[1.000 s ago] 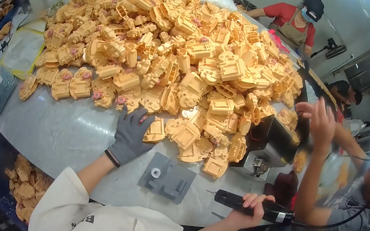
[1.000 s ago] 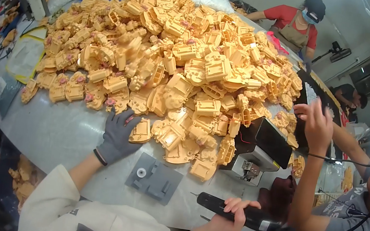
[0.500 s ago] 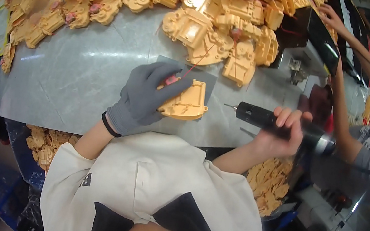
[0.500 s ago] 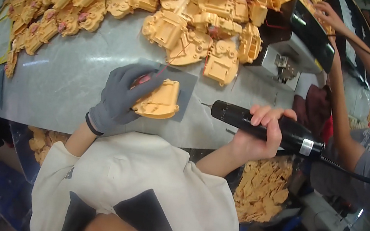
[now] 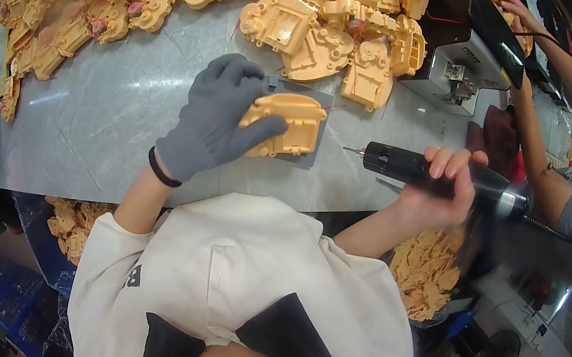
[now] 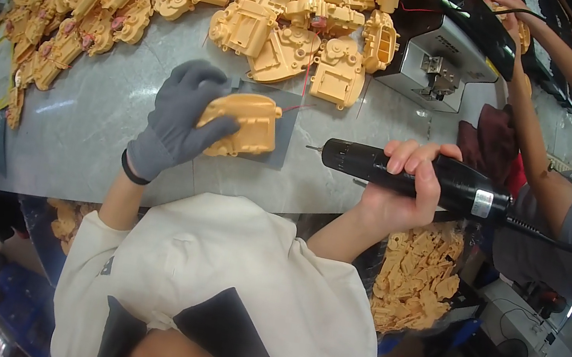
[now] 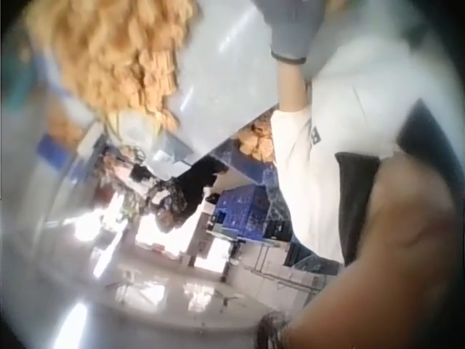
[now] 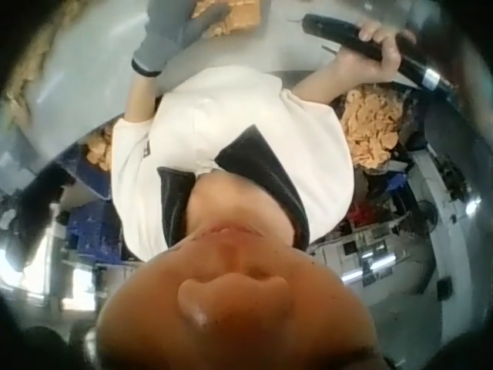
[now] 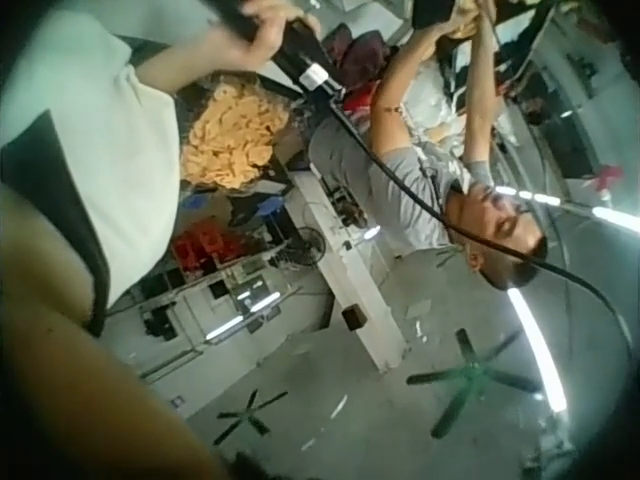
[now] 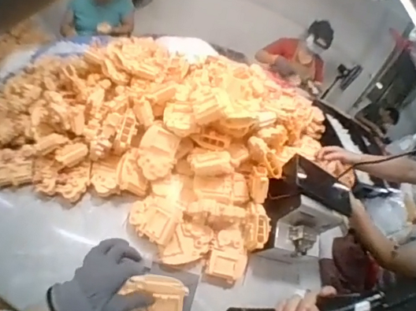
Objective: The person fastens internal components inside plastic electronic casings using an electric screwdriver.
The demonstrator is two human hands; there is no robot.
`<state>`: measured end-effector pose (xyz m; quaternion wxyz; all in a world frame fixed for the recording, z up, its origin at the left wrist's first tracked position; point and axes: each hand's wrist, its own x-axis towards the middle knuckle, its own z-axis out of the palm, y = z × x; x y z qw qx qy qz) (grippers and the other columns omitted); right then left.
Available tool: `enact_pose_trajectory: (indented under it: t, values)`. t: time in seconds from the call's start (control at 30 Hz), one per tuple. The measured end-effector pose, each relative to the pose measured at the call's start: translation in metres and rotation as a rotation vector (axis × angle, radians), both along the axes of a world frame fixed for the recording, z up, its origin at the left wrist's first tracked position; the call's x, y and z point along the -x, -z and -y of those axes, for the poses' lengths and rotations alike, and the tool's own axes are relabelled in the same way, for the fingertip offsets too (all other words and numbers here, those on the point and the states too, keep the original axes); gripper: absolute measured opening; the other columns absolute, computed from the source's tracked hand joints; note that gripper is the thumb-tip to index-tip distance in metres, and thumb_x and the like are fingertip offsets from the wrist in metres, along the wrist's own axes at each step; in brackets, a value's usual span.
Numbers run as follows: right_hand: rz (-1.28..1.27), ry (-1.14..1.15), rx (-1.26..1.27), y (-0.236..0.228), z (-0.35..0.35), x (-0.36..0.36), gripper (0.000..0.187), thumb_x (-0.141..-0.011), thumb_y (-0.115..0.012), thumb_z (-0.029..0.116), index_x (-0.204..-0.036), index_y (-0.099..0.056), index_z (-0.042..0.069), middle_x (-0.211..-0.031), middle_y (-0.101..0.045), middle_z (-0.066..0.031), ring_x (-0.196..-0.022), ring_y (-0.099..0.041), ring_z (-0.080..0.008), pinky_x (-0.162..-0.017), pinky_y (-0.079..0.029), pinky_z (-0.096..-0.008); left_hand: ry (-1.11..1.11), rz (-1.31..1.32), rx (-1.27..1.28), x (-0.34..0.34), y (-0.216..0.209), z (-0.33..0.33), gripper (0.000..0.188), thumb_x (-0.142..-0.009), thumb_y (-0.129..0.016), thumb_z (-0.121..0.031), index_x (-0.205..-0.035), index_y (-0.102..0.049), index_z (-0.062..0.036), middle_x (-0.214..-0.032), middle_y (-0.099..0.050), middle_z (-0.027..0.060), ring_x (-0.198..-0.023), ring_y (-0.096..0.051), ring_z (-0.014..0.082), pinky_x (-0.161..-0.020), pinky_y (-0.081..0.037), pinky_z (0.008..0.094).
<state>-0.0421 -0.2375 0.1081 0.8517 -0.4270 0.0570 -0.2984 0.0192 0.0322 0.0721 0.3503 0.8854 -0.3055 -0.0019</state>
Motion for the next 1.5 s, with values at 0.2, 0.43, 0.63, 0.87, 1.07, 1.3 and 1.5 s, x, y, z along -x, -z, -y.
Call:
enact_pose_trajectory:
  t: [0.2, 0.43, 0.63, 0.87, 1.07, 1.3, 1.5]
  values:
    - [0.008, -0.014, -0.004, 0.0, 0.0, 0.005, 0.037, -0.074, -0.055, 0.008, -0.111, -0.048, 0.006, -0.066, -0.045, -0.0037, -0.056, -0.045, -0.0158, -0.066, -0.039, -0.0343, -0.155, 0.039, 0.081, -0.013, 0.017, 0.002, 0.052, -0.076, -0.065, -0.041, -0.116, -0.052, -0.0103, -0.117, -0.048, 0.0142, -0.111, -0.046, 0.033, -0.093, -0.038, 0.0443]
    - [0.008, 0.065, 0.029, -0.004, 0.002, 0.033, 0.037, -0.074, -0.053, 0.008, -0.111, -0.047, 0.006, -0.066, -0.044, -0.0028, -0.057, -0.045, -0.0157, -0.066, -0.039, -0.0338, 0.162, 0.077, -0.103, -0.007, 0.01, 0.014, 0.078, -0.064, -0.072, -0.051, -0.125, -0.048, -0.009, -0.129, -0.044, 0.0189, -0.115, -0.046, 0.0371, -0.1, -0.036, 0.0439]
    - [0.098, 0.251, 0.189, -0.02, 0.013, 0.031, 0.034, -0.074, -0.053, 0.008, -0.108, -0.046, 0.005, -0.066, -0.045, -0.0033, -0.056, -0.046, -0.0155, -0.064, -0.039, -0.034, 0.133, 0.136, 0.023, 0.0, 0.021, 0.014, 0.079, -0.062, -0.078, -0.042, -0.125, -0.048, -0.004, -0.126, -0.047, 0.0214, -0.113, -0.049, 0.038, -0.095, -0.041, 0.0427]
    - [0.173, 0.479, 0.38, -0.057, 0.076, -0.063, 0.028, -0.069, -0.058, -0.007, -0.096, -0.049, -0.001, -0.058, -0.048, -0.0081, -0.045, -0.049, -0.0171, -0.049, -0.044, -0.0281, -0.02, 0.083, 0.17, 0.02, 0.046, 0.017, 0.077, -0.059, -0.081, -0.036, -0.121, -0.05, -0.0029, -0.112, -0.055, 0.0162, -0.101, -0.053, 0.0341, -0.093, -0.043, 0.0424]
    - [0.072, 0.414, 0.614, -0.039, 0.093, -0.12, 0.021, -0.068, -0.059, -0.008, -0.087, -0.052, -0.003, -0.061, -0.052, -0.0107, -0.048, -0.051, -0.0195, -0.049, -0.045, -0.0296, -0.047, 0.117, 0.129, 0.019, 0.049, 0.022, 0.079, -0.056, -0.083, -0.031, -0.123, -0.05, -0.0033, -0.113, -0.056, 0.0161, -0.107, -0.051, 0.035, -0.092, -0.042, 0.0423]
    - [-0.054, 0.229, 0.588, -0.035, 0.085, -0.11, 0.02, -0.067, -0.057, -0.007, -0.086, -0.051, -0.003, -0.061, -0.051, -0.0096, -0.047, -0.051, -0.0194, -0.051, -0.044, -0.0323, -0.009, 0.112, 0.162, 0.004, 0.052, 0.031, 0.077, -0.06, -0.079, -0.038, -0.123, -0.049, -0.0054, -0.101, -0.056, 0.013, -0.094, -0.053, 0.0312, -0.095, -0.039, 0.0491]
    - [0.114, 0.112, 0.62, -0.039, 0.05, -0.048, 0.035, -0.071, -0.047, 0.002, -0.105, -0.048, 0.003, -0.062, -0.043, -0.0077, -0.052, -0.045, -0.0187, -0.058, -0.039, -0.0376, 0.069, 0.091, 0.235, -0.004, 0.051, 0.026, 0.075, -0.058, -0.08, -0.035, -0.12, -0.05, -0.0051, -0.098, -0.057, 0.0123, -0.092, -0.055, 0.0304, -0.096, -0.037, 0.0481]
